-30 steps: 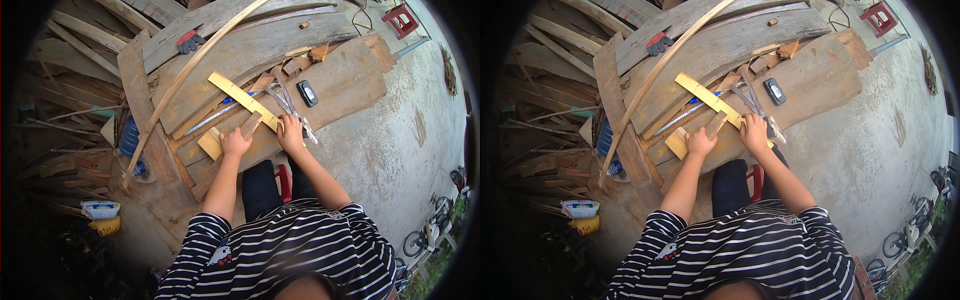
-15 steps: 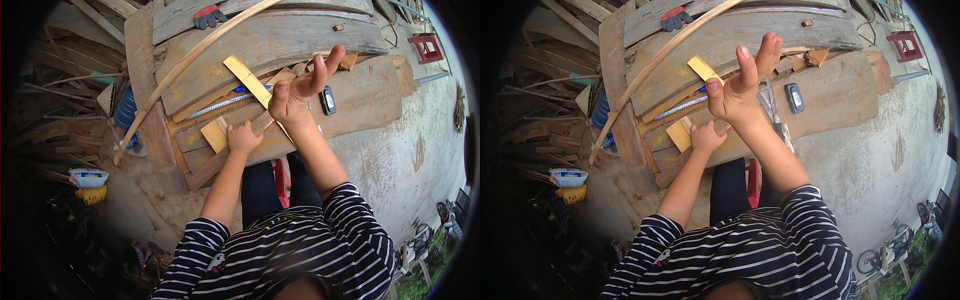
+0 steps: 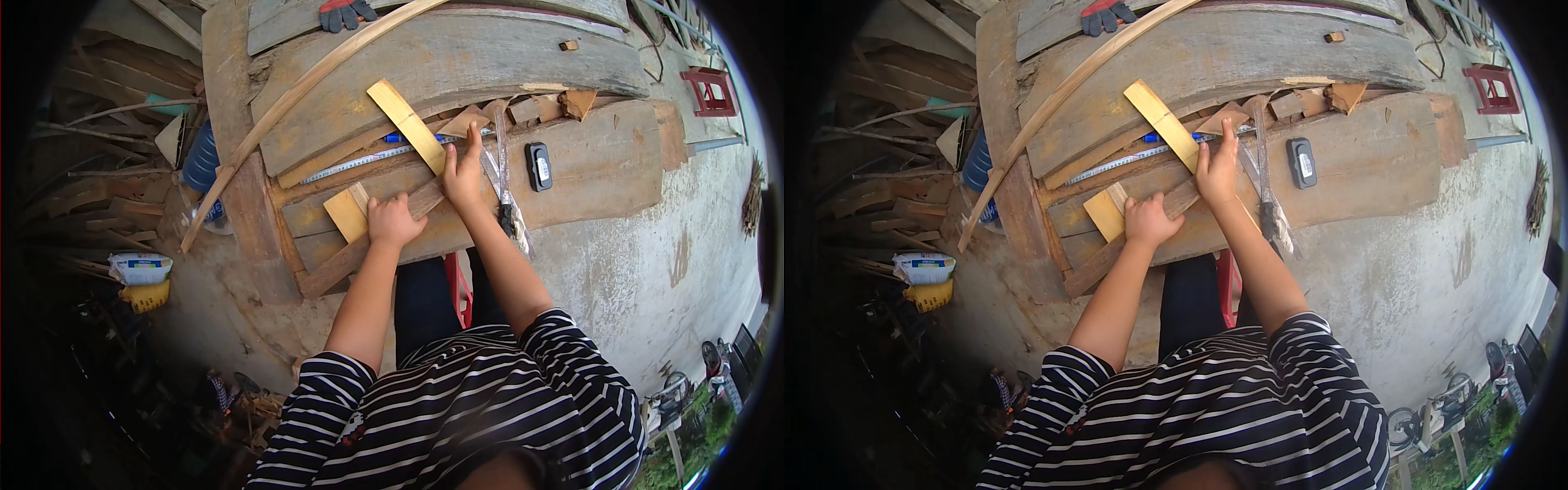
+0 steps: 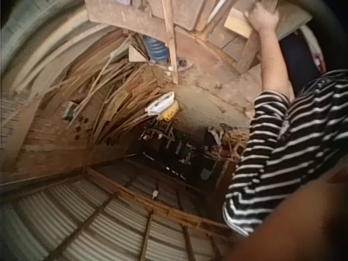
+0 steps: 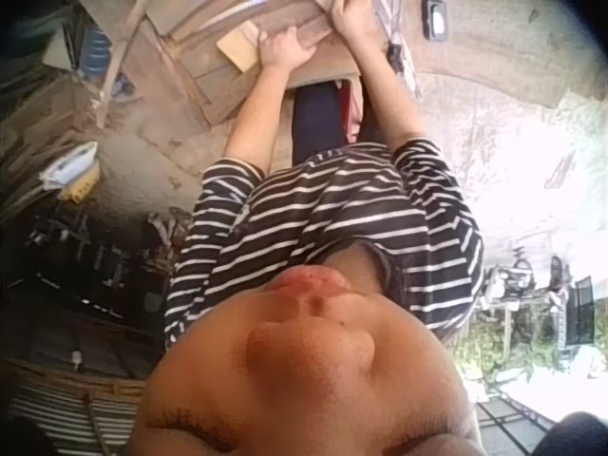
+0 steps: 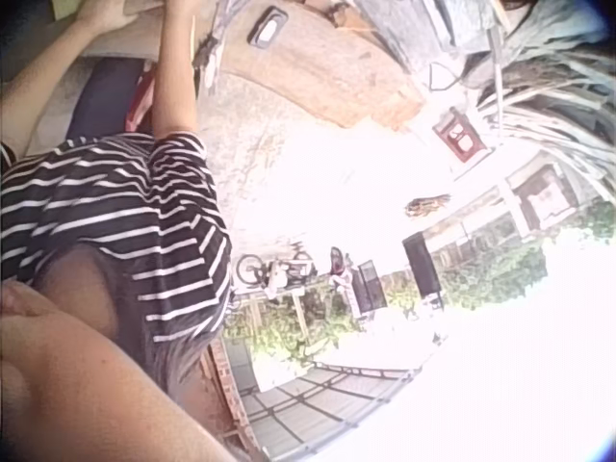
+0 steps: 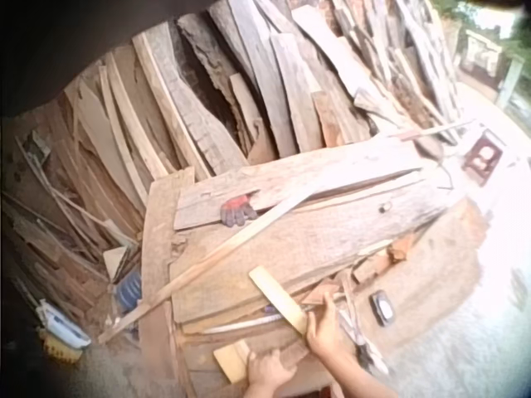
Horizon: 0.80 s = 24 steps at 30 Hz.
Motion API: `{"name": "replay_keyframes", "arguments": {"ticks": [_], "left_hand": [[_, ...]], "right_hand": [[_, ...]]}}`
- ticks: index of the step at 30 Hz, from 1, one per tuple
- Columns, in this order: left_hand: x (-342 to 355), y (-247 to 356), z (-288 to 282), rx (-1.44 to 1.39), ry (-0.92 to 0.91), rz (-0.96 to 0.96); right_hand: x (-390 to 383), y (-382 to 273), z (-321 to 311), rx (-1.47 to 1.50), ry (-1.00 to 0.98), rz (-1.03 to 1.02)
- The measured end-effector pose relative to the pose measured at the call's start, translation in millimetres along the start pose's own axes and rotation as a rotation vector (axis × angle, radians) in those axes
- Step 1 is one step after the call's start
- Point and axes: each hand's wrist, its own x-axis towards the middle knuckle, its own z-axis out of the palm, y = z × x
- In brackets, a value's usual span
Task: The person saws notches into wooden pieces using a saw blade and fits the wooden pieces together by hand.
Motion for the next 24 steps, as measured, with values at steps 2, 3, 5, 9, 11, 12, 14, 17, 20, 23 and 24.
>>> {"name": "replay_keyframes", "arguments": {"ticks": [2, 3, 5, 9, 11, 12, 14, 17, 20, 23, 24], "left_hand": [[0, -1, 0, -0.007, 0.000, 0.000], [1, -1, 1, -0.010, 0.003, 0.001], [2, -2, 2, -0.012, -0.005, -0.001], [2, -1, 4, -0.023, -0.025, -0.020], [1, -1, 4, -0.014, -0.021, -0.026], [1, 0, 4, -0.002, -0.015, -0.027], [0, 2, 4, 0.010, -0.018, -0.031], [-2, 3, 3, 0.019, -0.038, -0.048], [-4, 2, 2, 0.025, -0.021, -0.046], [-13, 1, -3, -0.063, 0.025, -0.016], [-19, 2, -7, -0.117, 0.041, -0.013]], "right_hand": [[-8, -5, -39, -0.027, 0.101, 0.046], [-16, -4, -61, -0.282, 0.065, 0.001], [-36, 3, -102, -0.604, 0.017, 0.000], [-75, 23, -139, -0.608, -0.150, 0.211], [-87, 28, -135, -0.481, -0.239, 0.237], [-91, 29, -131, -0.399, -0.277, 0.245], [-97, 29, -123, -0.508, -0.289, 0.230], [-103, 28, -120, -0.634, -0.214, 0.102], [-106, 27, -132, -0.627, -0.281, 0.155], [-102, 18, -146, -0.374, -0.449, 0.324], [-100, 12, -151, -0.345, -0.467, 0.294]]}}
